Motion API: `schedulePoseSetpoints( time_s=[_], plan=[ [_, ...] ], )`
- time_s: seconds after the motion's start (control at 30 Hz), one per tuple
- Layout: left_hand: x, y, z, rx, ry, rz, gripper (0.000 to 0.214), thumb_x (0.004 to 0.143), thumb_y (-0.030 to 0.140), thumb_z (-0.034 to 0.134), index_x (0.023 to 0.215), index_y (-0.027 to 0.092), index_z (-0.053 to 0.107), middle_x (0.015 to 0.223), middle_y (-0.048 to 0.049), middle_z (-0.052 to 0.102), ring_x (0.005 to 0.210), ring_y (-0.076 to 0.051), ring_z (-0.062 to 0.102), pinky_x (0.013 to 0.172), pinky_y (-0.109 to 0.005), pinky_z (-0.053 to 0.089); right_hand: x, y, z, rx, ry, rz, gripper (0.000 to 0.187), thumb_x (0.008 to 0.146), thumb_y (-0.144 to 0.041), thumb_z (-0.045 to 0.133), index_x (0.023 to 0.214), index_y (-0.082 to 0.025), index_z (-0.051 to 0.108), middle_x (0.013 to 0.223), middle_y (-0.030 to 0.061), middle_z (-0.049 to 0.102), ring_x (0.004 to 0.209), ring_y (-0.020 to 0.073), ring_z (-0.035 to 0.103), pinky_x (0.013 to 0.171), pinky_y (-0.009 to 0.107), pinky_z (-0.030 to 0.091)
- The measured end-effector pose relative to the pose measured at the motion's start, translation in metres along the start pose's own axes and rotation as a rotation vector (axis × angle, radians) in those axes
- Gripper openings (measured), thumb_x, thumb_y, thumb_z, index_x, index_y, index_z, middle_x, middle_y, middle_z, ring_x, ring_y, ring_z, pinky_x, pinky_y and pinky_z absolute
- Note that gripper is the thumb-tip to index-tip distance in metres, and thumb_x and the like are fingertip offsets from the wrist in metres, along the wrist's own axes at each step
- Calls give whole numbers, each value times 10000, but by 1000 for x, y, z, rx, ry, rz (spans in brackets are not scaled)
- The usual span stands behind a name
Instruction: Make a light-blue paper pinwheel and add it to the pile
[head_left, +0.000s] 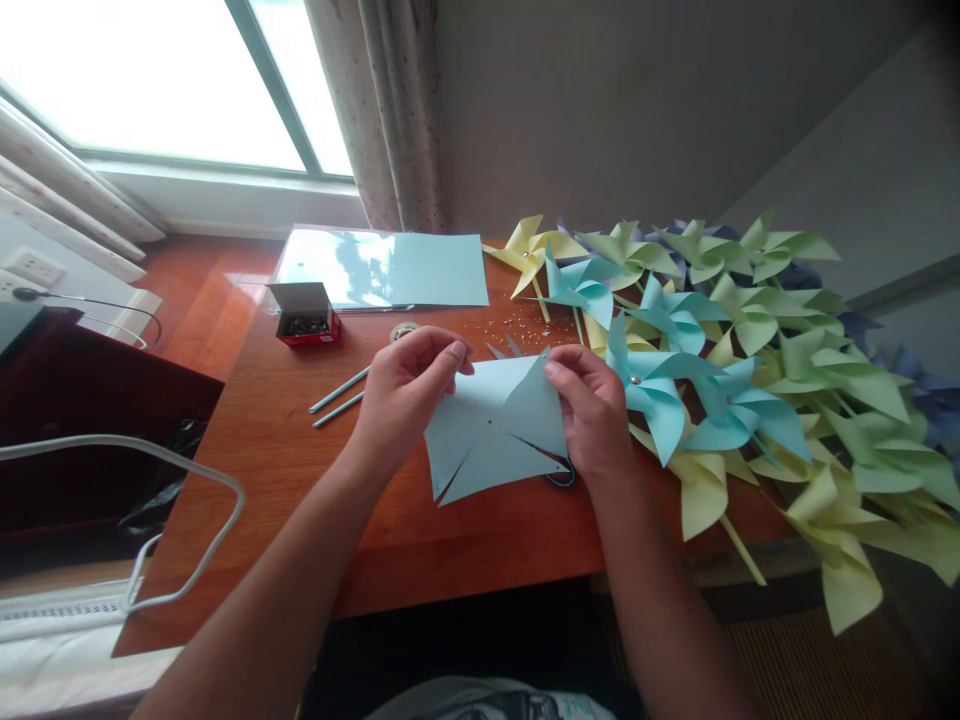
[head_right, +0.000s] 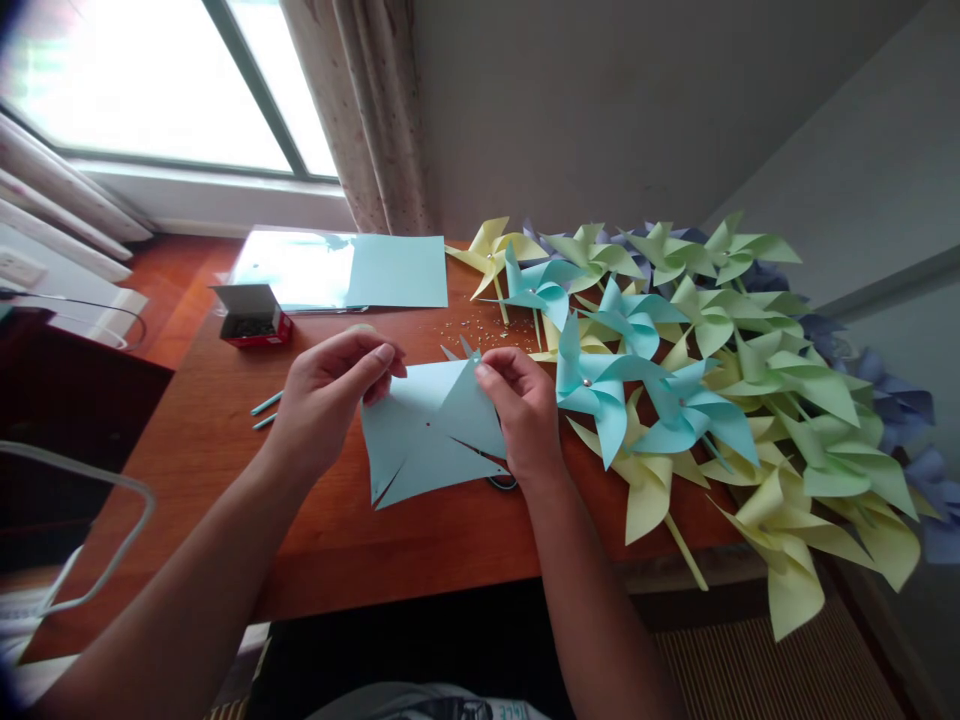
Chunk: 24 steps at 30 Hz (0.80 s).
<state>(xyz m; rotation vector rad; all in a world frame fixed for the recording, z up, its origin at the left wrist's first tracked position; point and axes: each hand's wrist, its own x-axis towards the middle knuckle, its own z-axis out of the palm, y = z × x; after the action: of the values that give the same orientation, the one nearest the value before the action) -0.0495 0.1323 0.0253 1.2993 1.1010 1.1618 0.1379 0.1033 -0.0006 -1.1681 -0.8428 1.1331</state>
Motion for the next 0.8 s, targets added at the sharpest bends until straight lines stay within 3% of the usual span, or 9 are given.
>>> schedulePoseSetpoints(
  time_s=[0.17, 0.43, 0.8],
  plan=[
    [1, -2, 0, 27, 37, -71, 134, 841, 292, 690, 803, 163, 691, 731, -25, 678, 576, -105, 529, 507, -227, 393, 3, -2, -3, 87, 77, -20, 130, 743, -310, 695, 831, -257, 616, 710, -43, 580, 618, 139, 532, 589, 267, 438],
    [3, -7, 1, 98, 14, -137, 208, 856, 346, 689, 842, 140, 716, 795, -64, 734, 613, -112, 560, 521, -221, 404, 2, -8, -5, 225, 8, -50, 91, 746, -303, 655, 803, -257, 601, 769, -15, 597, 728, 173, 602, 686, 319, 514],
    [1, -8, 1, -121, 29, -105, 217, 819, 349, 766, 940, 172, 736, 858, -42, 729, 651, -107, 587, 548, -220, 435, -1, -9, 2, 202, -24, 18, 150, 708, -317, 728, 807, -254, 635, 741, -24, 610, 656, 151, 566, 632, 297, 485]
  ],
)
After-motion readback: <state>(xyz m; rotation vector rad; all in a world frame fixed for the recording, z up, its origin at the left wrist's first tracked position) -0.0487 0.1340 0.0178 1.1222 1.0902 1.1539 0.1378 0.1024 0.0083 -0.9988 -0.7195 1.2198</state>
